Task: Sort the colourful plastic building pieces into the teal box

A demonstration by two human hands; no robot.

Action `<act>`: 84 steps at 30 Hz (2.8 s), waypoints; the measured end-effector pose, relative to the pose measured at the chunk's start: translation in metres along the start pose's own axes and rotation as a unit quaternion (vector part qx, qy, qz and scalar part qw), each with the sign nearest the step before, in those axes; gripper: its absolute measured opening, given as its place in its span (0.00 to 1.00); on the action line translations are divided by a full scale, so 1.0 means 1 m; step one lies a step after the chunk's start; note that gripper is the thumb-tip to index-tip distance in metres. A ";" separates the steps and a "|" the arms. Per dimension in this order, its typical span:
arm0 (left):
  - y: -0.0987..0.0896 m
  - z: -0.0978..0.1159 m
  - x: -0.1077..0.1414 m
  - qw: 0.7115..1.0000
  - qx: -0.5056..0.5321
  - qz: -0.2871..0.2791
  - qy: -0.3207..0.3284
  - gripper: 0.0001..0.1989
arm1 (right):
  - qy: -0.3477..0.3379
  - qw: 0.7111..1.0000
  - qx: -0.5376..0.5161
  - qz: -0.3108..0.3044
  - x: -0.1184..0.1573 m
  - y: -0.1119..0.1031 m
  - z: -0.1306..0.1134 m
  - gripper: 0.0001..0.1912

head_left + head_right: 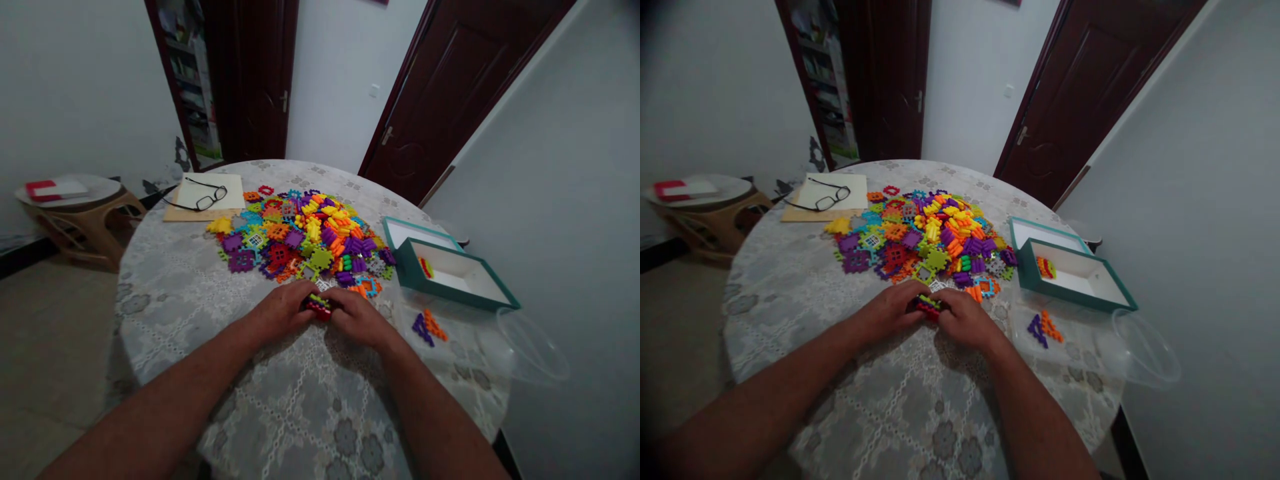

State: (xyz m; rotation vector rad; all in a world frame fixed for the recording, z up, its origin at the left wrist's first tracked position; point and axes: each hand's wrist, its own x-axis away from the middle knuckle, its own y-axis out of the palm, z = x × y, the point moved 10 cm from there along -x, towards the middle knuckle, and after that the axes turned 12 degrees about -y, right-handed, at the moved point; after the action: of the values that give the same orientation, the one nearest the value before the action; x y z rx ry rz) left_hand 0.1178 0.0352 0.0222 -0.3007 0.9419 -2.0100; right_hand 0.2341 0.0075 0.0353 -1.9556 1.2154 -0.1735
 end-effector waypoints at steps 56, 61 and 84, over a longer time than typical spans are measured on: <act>-0.011 -0.001 -0.002 0.999 0.037 0.010 0.006 0.22 | 0.000 0.980 0.090 0.178 0.007 -0.012 -0.007 0.16; -0.012 -0.006 -0.003 0.999 0.044 0.010 -0.020 0.26 | -0.020 0.977 0.139 0.163 0.004 -0.008 -0.011 0.16; -0.018 -0.007 -0.008 0.998 0.033 0.004 -0.046 0.30 | 0.066 0.977 0.171 0.109 -0.001 -0.014 -0.006 0.06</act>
State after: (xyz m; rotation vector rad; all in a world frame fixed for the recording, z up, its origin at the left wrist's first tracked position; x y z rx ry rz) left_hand 0.1075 0.0510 0.0317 -0.3496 0.8173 -1.9983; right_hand 0.2404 0.0075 0.0496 -1.5222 1.3758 -0.3778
